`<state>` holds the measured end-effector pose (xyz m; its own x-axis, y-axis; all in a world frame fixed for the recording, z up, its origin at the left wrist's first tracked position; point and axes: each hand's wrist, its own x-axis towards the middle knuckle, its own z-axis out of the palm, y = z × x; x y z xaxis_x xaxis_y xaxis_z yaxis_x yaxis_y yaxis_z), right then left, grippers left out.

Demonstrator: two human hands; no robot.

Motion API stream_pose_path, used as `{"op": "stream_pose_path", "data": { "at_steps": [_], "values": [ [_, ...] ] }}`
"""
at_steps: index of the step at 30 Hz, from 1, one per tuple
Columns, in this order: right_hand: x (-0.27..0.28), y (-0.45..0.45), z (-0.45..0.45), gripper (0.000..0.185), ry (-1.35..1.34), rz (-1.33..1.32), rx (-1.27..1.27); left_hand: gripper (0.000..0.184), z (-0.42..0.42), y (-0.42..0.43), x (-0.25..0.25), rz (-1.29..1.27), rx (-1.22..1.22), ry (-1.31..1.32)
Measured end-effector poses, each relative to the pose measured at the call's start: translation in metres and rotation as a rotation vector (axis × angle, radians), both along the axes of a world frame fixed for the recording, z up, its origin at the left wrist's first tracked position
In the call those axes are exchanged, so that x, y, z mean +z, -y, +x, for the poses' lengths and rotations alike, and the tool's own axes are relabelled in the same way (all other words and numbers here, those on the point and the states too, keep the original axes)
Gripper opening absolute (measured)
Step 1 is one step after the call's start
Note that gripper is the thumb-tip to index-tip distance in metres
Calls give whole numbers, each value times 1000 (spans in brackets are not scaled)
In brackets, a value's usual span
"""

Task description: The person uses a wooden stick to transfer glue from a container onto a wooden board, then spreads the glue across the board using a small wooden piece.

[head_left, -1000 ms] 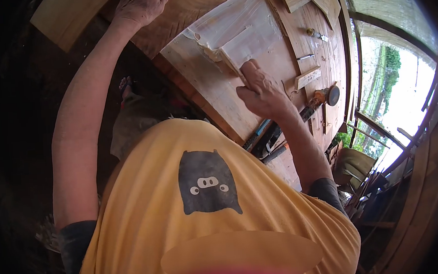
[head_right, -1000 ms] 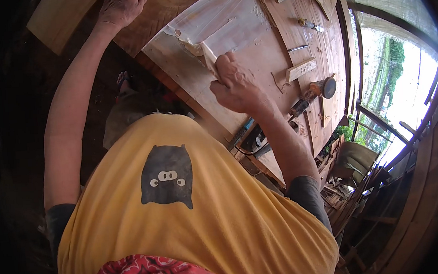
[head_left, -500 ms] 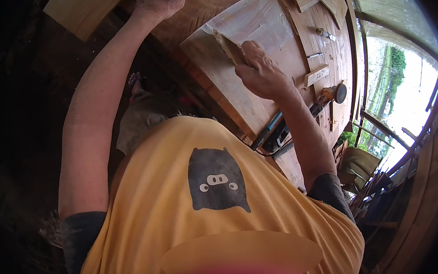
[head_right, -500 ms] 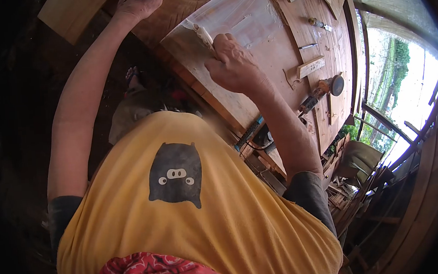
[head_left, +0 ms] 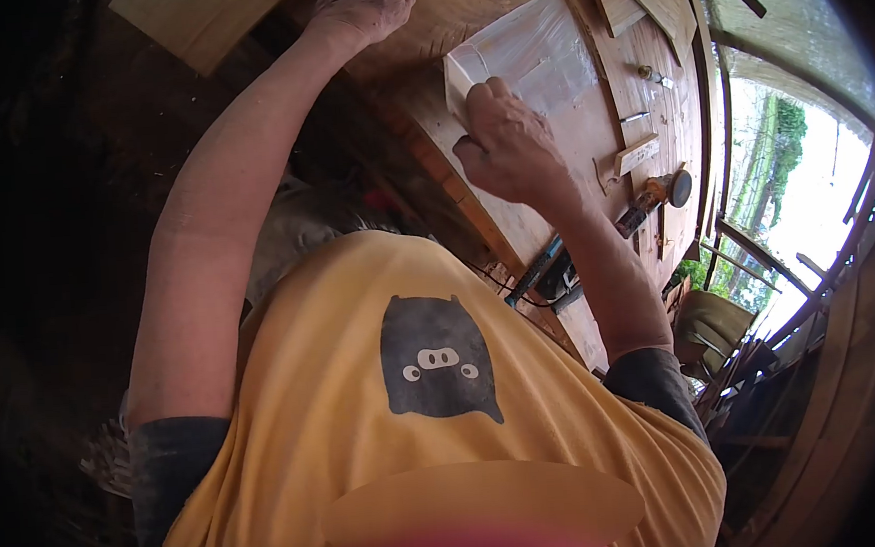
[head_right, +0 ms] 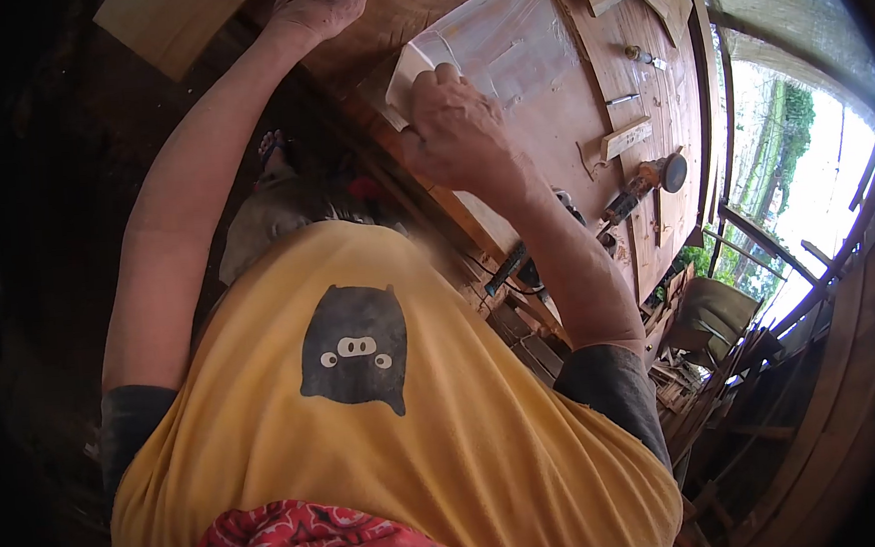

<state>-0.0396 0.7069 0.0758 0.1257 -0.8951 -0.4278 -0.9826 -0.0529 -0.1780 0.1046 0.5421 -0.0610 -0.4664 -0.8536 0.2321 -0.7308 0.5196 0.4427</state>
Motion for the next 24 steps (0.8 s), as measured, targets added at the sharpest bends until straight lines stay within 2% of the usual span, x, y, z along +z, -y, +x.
{"op": "stream_pose_path", "data": {
  "at_steps": [2,6,10,15,18,21,24],
  "values": [
    [14,-11,14,28,43,45,32,57,-1,-2,-3,-1,-4,-12],
    [35,-17,4,29,56,71,-99,57,2,3,0,10,-20,-14],
    [20,11,-38,30,-77,-13,-240,58,1,2,1,54,-17,-11],
    [-8,23,-29,36,-76,-5,-99,60,2,2,0,44,-12,0],
    [4,-2,16,38,-152,125,-35,61,1,3,-1,76,-14,2],
    [16,-28,37,34,-20,93,-4,63,0,3,-6,63,-7,5],
    [37,-38,31,32,-25,188,-25,65,3,4,1,111,-31,40]
  ]
}}
